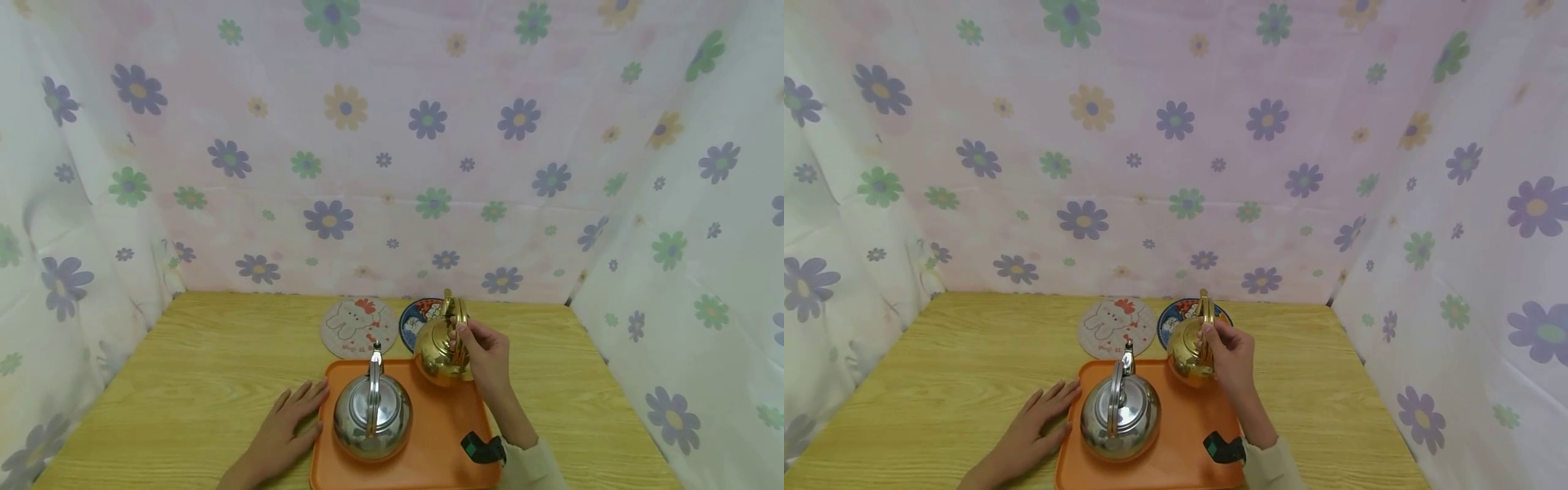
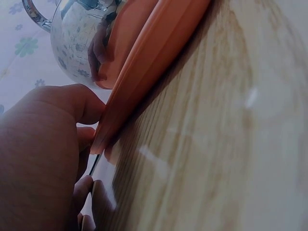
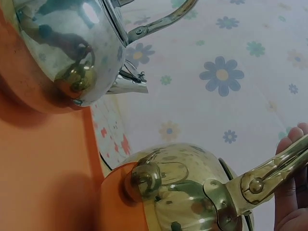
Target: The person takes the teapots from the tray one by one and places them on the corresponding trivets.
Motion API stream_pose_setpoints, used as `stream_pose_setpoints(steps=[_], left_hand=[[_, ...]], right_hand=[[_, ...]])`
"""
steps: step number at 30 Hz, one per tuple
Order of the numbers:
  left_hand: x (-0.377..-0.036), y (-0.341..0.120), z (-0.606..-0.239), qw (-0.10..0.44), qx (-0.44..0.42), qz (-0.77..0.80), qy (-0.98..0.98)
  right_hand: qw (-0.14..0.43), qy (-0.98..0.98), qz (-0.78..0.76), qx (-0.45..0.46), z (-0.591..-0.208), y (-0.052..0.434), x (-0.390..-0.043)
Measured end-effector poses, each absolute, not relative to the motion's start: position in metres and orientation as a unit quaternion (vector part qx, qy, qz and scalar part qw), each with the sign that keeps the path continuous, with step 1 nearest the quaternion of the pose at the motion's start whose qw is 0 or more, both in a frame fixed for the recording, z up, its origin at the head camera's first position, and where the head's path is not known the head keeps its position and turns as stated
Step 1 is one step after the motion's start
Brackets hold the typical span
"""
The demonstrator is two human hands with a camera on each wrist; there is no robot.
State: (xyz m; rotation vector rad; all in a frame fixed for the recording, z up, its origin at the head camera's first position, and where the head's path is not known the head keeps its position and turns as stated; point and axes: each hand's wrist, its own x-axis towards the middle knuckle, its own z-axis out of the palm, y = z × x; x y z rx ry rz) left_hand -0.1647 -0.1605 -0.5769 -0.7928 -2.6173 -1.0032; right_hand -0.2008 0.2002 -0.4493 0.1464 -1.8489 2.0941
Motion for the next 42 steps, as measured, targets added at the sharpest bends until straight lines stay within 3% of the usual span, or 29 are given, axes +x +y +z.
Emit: stream_pose_setpoints(steps=[42], left_hand=[[-0.163, -0.160, -0.573, 0.128, -0.269, -0.330, -0.896]], right_hand=[[0.185, -0.658, 0.724, 0.098, -0.463, 0.201, -0.257]])
